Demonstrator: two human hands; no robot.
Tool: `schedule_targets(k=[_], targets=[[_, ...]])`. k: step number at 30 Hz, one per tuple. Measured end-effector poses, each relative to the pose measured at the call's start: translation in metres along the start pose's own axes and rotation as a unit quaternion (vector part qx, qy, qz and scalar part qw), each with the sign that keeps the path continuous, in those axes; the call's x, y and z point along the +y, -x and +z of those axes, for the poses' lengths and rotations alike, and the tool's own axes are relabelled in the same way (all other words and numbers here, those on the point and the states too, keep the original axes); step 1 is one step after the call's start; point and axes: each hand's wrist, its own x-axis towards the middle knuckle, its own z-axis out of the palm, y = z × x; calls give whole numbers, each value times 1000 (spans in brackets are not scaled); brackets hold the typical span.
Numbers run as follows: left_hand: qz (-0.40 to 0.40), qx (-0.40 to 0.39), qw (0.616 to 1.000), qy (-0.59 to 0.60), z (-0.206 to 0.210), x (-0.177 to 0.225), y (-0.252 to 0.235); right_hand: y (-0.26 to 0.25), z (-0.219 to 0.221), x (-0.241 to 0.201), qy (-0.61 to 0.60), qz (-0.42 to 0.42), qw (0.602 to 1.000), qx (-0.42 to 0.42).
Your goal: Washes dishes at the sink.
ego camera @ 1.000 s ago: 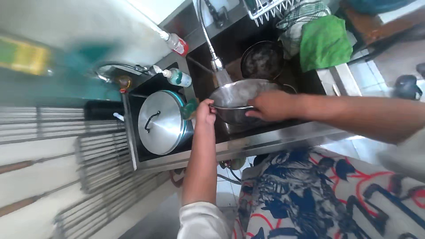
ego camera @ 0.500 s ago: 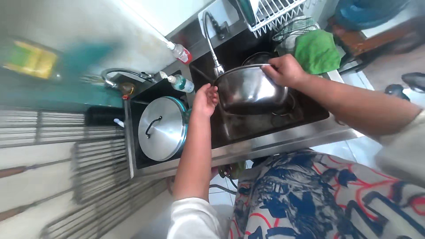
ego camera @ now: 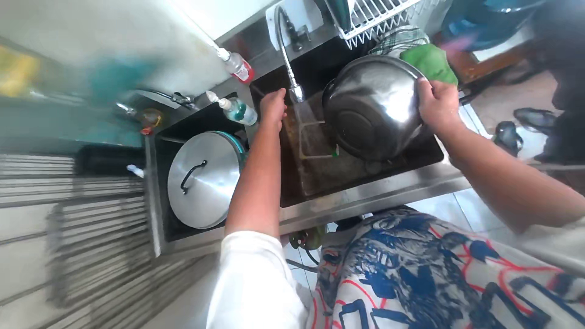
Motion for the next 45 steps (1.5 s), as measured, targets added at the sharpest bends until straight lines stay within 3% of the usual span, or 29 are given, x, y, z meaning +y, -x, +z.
schedule_targets(k=[7, 14, 19, 27, 45], targets=[[-27, -30, 990, -133, 28, 14, -37, 19, 24, -7, -85, 172, 981, 38], [-3, -67, 993, -94, 37, 32, -23, 24, 46, -8, -132, 230, 964, 27], [46, -93, 989, -103, 44, 42, -10, 29, 54, -9, -152, 251, 955, 32], [53, -86, 991, -89, 68, 65, 4, 29, 61, -8, -149, 254, 954, 54], [97, -74, 980, -154, 66, 45, 0, 19, 61, -10, -181, 305, 931, 91]])
